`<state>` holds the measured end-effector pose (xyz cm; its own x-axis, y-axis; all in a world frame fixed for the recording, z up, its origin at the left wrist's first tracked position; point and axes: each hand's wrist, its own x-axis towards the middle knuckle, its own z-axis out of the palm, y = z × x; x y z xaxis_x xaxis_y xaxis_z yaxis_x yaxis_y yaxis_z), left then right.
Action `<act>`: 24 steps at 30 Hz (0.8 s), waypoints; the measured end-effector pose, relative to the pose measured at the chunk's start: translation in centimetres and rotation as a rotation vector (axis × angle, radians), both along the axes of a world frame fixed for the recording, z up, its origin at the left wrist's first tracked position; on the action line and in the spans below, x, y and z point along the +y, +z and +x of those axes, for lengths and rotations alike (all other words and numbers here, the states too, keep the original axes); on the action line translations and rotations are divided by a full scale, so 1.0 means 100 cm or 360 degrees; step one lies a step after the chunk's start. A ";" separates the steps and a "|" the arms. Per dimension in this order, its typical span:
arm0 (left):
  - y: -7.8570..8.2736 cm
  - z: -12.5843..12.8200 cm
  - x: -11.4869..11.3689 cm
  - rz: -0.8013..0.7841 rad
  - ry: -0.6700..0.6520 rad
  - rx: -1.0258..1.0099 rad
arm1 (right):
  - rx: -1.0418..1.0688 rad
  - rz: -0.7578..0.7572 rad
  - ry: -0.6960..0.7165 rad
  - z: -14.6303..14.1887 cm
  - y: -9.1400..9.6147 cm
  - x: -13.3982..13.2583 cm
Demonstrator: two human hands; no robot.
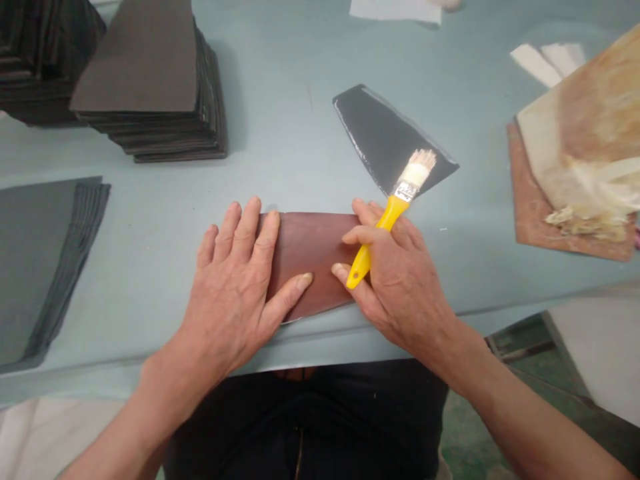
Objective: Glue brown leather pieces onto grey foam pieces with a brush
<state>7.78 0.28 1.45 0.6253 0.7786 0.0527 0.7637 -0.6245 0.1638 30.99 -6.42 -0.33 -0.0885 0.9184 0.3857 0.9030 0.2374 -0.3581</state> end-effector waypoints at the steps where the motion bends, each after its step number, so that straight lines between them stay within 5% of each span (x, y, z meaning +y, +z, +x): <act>1: 0.000 -0.001 0.000 -0.0015 0.0007 -0.0009 | -0.0006 -0.0001 0.0003 0.001 0.000 0.000; 12: -0.006 -0.017 0.004 -0.0157 0.0014 -0.0207 | 0.0022 -0.0036 0.0015 0.008 -0.006 -0.002; 24: 0.012 -0.035 0.017 -0.0036 -0.0378 -0.0279 | -0.0009 -0.0148 -0.0040 0.004 -0.003 0.000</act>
<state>4.25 2.01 2.61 0.7729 0.6139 0.1604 0.5556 -0.7769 0.2963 31.37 -6.38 -0.65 -0.0670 0.9521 0.2982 0.9103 0.1807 -0.3725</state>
